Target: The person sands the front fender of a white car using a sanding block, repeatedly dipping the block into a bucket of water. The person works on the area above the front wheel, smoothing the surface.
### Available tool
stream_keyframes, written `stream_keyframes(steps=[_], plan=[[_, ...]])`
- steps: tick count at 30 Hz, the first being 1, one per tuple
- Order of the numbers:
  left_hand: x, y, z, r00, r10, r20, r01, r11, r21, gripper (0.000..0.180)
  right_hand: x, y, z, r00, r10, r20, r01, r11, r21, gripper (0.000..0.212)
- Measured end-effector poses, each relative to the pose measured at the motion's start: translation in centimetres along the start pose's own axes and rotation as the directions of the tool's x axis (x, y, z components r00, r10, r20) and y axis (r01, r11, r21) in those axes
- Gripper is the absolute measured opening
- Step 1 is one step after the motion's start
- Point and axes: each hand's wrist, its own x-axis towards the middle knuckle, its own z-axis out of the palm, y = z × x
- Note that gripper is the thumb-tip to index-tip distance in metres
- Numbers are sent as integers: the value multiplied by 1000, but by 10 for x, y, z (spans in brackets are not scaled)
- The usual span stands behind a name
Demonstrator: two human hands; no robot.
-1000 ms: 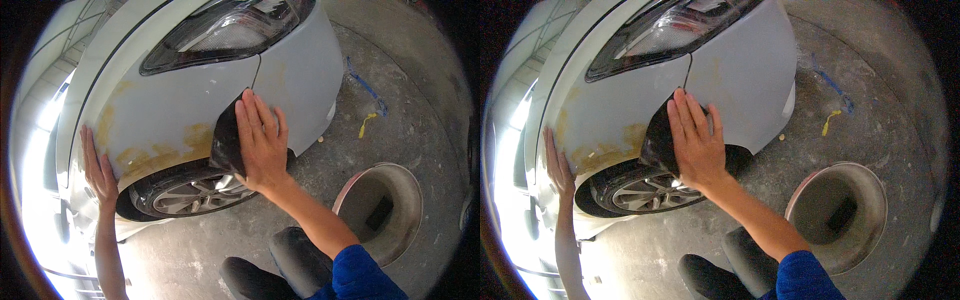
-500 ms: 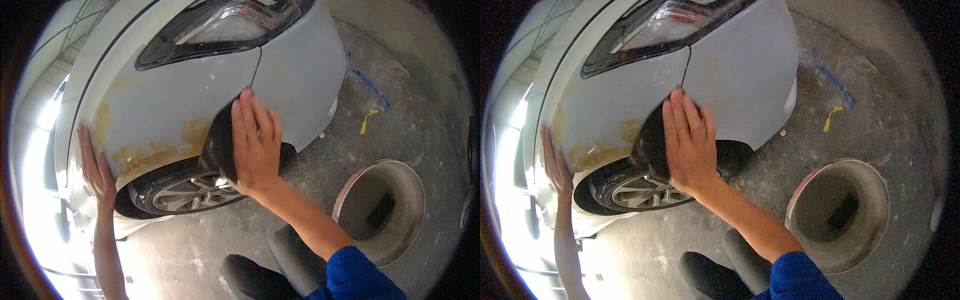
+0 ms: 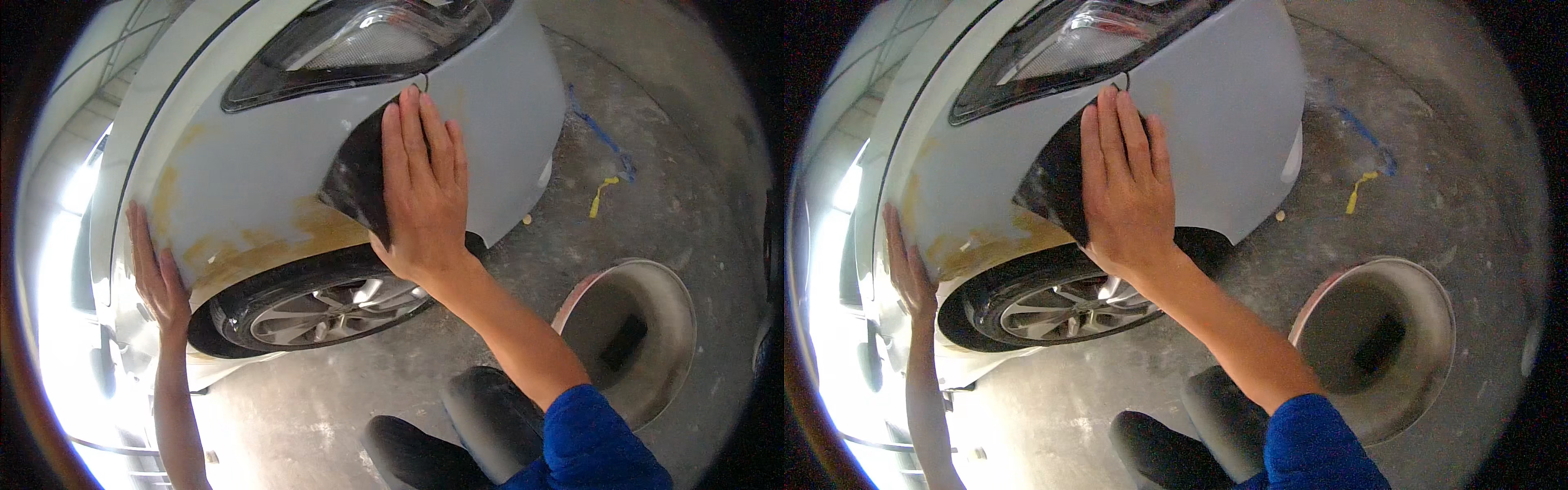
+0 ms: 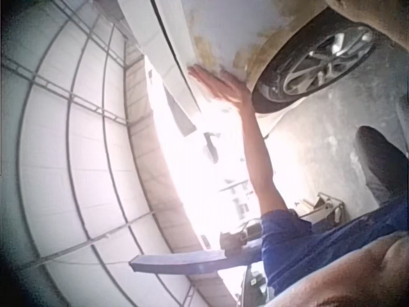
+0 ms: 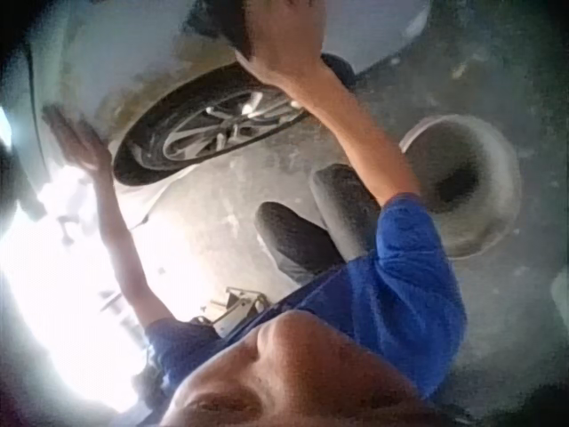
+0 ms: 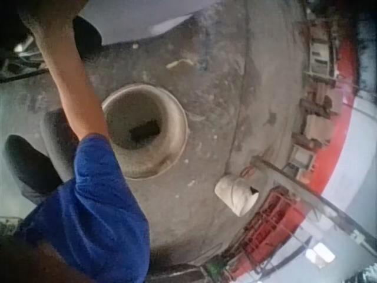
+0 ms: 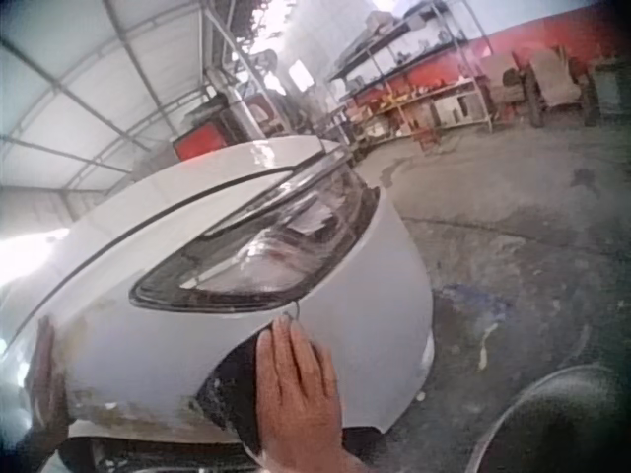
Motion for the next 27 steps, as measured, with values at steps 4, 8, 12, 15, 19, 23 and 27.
stream_keyframes(steps=[4, 8, 12, 15, 19, 23, 27], plan=[[6, 8, -3, 1000, 0, -4, 0, 1000, -19, 66, 2, -14, 13, 945, -314, 90, 308, 949, 73, 85], [2, 9, -8, 1000, -6, 23, 6, 1000, 0, 66, 32, -10, 16, 851, -502, 156, 466, 858, 217, 70], [-1, 6, -12, 1000, -8, 25, 8, 1000, -15, 66, 10, 69, -21, 841, -498, 211, 500, 865, 47, 70], [6, 12, -8, 999, 50, -8, -50, 998, -29, 67, 17, 27, -17, 909, -383, 163, 371, 923, 99, 64], [3, 14, -4, 1000, 8, 6, -8, 999, -46, 66, 45, -69, 32, 845, -510, 162, 490, 859, 145, 55], [-1, 13, -12, 1000, -6, 24, 7, 999, -40, 65, 53, -11, 12, 752, -635, 178, 630, 771, 89, 56], [7, 22, -16, 999, -24, 21, 25, 999, -38, 65, 36, 12, -19, 843, -488, 225, 489, 871, 55, 60]])
